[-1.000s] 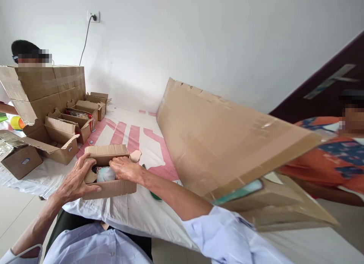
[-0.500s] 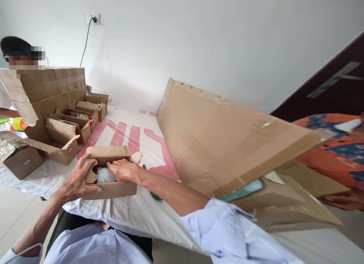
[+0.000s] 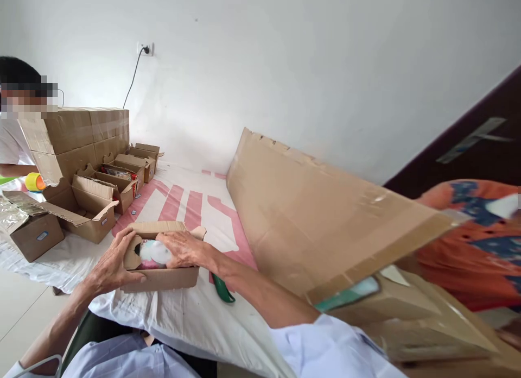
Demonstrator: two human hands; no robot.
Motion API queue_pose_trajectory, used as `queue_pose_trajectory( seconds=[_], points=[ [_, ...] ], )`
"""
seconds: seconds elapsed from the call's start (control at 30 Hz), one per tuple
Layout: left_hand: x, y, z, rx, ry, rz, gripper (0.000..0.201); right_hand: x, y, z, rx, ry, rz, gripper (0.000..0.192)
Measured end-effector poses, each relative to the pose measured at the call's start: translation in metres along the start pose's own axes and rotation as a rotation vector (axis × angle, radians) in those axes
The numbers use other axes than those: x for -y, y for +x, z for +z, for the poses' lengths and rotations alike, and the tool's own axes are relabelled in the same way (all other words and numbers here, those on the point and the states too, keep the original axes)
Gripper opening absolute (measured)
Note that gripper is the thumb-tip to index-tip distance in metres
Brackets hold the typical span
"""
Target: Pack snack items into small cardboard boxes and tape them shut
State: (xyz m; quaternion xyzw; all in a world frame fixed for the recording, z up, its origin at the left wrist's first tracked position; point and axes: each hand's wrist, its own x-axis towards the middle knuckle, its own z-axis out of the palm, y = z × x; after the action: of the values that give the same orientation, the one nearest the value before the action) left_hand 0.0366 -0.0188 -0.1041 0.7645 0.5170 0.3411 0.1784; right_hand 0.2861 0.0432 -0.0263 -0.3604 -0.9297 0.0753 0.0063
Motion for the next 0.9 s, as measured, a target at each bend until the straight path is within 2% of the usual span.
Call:
queue_pose_trajectory(
  seconds=[0.17,0.3,0.47,0.57,0.7,0.83,0.9],
  points=[
    [0.003,0.005,-0.007,-0.021,-0.033,-0.029,0.125,-0.003,-0.012,-0.039,-0.05,0.145,0.095,0.061],
    [0.006,0.007,-0.009,-0.01,-0.049,-0.029,0.126,-0.015,-0.023,-0.065,-0.125,0.464,0.16,0.068],
    [0.016,0.009,-0.01,0.018,-0.044,-0.034,0.125,-0.032,-0.03,-0.076,-0.221,0.848,0.066,0.062],
    [0.014,0.012,-0.016,0.011,-0.039,0.002,0.122,-0.037,-0.028,-0.072,-0.205,1.013,0.036,0.063],
    [-0.014,0.017,-0.027,-0.058,-0.136,0.02,0.116,-0.034,-0.024,-0.06,-0.184,1.171,-0.029,0.064],
    [-0.054,0.022,-0.027,-0.05,-0.612,0.04,0.116,-0.024,-0.017,-0.047,-0.124,1.316,-0.036,0.064],
    [-0.066,0.025,-0.023,-0.073,-0.837,0.003,0.118,-0.017,-0.013,-0.041,-0.109,1.397,-0.026,0.068]
  ],
)
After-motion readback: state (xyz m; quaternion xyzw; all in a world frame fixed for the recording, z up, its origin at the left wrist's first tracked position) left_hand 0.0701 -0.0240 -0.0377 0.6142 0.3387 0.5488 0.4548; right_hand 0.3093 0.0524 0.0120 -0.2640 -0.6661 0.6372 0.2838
